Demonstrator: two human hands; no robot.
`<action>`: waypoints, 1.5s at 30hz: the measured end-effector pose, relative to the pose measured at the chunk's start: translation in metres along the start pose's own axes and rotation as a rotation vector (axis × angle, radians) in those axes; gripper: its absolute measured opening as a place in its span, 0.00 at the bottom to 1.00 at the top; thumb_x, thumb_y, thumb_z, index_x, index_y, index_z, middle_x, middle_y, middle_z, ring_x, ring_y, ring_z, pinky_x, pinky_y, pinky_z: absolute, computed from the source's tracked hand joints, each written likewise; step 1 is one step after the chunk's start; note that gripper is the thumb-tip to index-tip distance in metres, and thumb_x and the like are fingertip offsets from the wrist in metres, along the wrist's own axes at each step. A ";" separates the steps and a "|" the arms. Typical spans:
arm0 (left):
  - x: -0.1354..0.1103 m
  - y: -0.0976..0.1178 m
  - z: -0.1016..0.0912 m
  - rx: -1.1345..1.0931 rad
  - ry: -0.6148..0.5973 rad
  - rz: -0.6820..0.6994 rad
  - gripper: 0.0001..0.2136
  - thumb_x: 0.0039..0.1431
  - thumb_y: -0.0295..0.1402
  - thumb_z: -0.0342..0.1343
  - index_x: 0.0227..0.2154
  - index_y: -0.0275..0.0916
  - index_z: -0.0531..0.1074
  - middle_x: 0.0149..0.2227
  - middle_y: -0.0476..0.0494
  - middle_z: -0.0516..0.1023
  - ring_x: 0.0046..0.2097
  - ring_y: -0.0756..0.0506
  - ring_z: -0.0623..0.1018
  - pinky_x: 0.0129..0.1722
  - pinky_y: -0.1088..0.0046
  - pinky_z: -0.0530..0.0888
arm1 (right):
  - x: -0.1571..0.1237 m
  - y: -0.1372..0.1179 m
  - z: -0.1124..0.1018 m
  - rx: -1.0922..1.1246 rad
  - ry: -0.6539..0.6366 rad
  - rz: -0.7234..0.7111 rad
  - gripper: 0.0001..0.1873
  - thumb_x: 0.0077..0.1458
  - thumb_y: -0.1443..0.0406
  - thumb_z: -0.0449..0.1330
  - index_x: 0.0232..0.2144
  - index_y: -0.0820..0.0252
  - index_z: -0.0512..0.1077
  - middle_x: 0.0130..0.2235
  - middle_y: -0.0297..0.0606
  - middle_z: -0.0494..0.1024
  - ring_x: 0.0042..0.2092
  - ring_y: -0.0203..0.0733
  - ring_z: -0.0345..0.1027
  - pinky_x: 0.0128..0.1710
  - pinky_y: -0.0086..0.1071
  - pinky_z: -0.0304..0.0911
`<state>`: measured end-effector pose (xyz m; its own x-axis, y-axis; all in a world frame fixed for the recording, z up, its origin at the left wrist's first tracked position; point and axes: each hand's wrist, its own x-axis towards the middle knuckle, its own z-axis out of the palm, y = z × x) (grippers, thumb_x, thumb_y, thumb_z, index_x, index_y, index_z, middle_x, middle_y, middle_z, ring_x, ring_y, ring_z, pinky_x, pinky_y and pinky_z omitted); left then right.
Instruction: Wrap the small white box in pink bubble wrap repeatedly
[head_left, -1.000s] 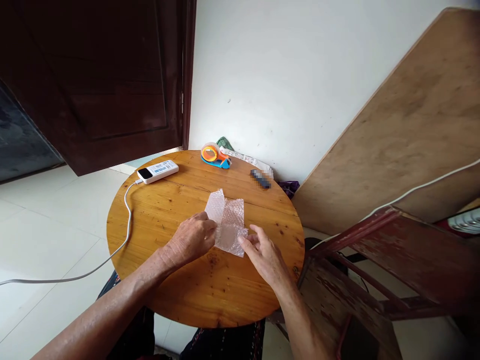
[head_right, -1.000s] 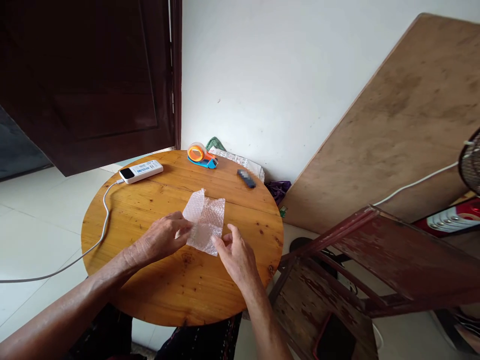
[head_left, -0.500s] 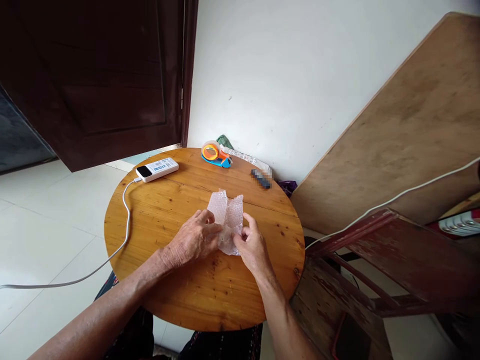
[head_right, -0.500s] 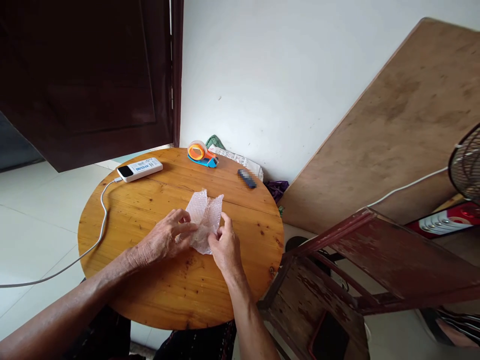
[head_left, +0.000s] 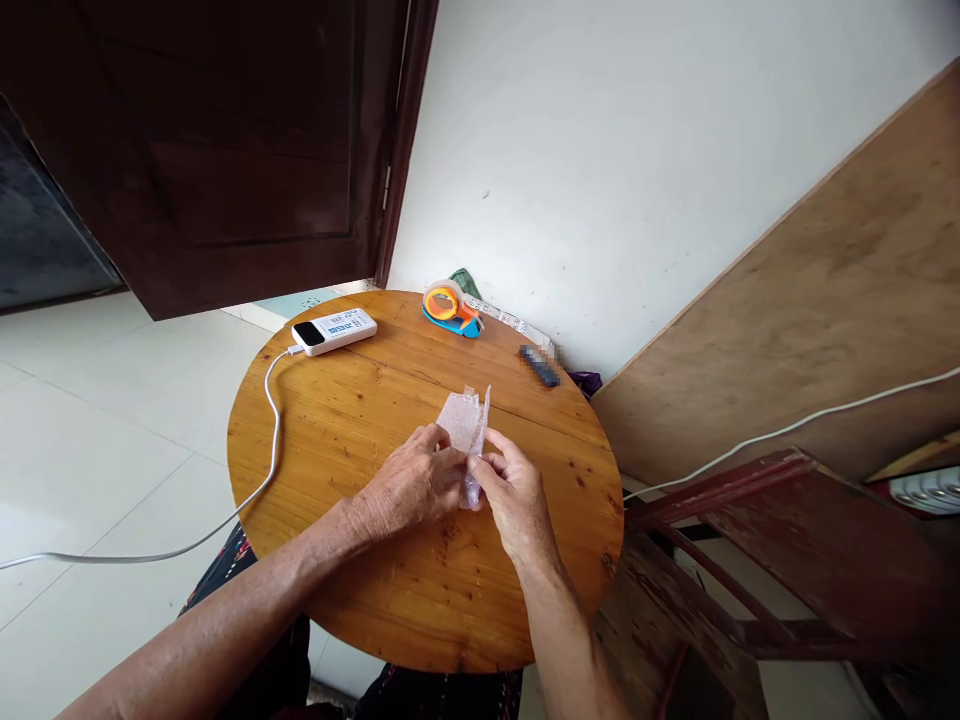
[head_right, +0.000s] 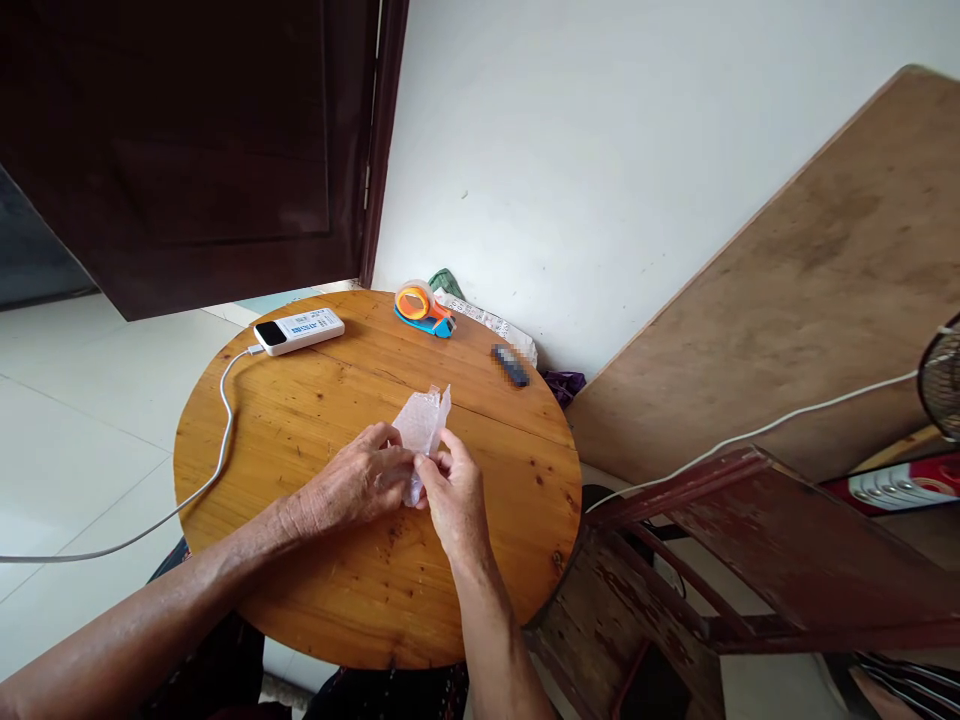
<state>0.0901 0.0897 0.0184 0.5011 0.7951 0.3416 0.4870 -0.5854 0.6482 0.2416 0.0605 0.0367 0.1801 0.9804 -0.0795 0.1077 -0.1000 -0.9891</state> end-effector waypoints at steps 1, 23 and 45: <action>0.000 -0.002 0.002 -0.027 0.018 -0.010 0.10 0.57 0.33 0.60 0.42 0.39 0.77 0.42 0.39 0.71 0.42 0.43 0.74 0.43 0.66 0.74 | -0.001 -0.001 -0.001 -0.023 -0.011 0.004 0.34 0.50 0.57 0.63 0.57 0.64 0.66 0.29 0.33 0.78 0.23 0.33 0.66 0.17 0.26 0.60; -0.005 -0.005 0.006 -0.272 0.046 -0.192 0.22 0.48 0.23 0.56 0.49 0.38 0.69 0.45 0.42 0.71 0.43 0.43 0.73 0.43 0.65 0.74 | -0.014 -0.005 -0.028 -0.303 -0.067 -0.302 0.25 0.59 0.66 0.54 0.59 0.58 0.63 0.46 0.43 0.80 0.36 0.37 0.73 0.42 0.36 0.72; -0.005 0.003 -0.001 -0.023 0.019 -0.068 0.30 0.49 0.26 0.53 0.59 0.37 0.63 0.51 0.37 0.72 0.51 0.36 0.69 0.54 0.54 0.69 | 0.029 0.020 -0.047 -0.444 0.114 -0.314 0.18 0.56 0.61 0.56 0.49 0.59 0.72 0.42 0.44 0.81 0.38 0.45 0.75 0.35 0.38 0.72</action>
<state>0.0882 0.0840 0.0195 0.4534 0.8360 0.3091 0.5030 -0.5263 0.6855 0.2952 0.0787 0.0200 0.1748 0.9526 0.2492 0.5705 0.1083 -0.8141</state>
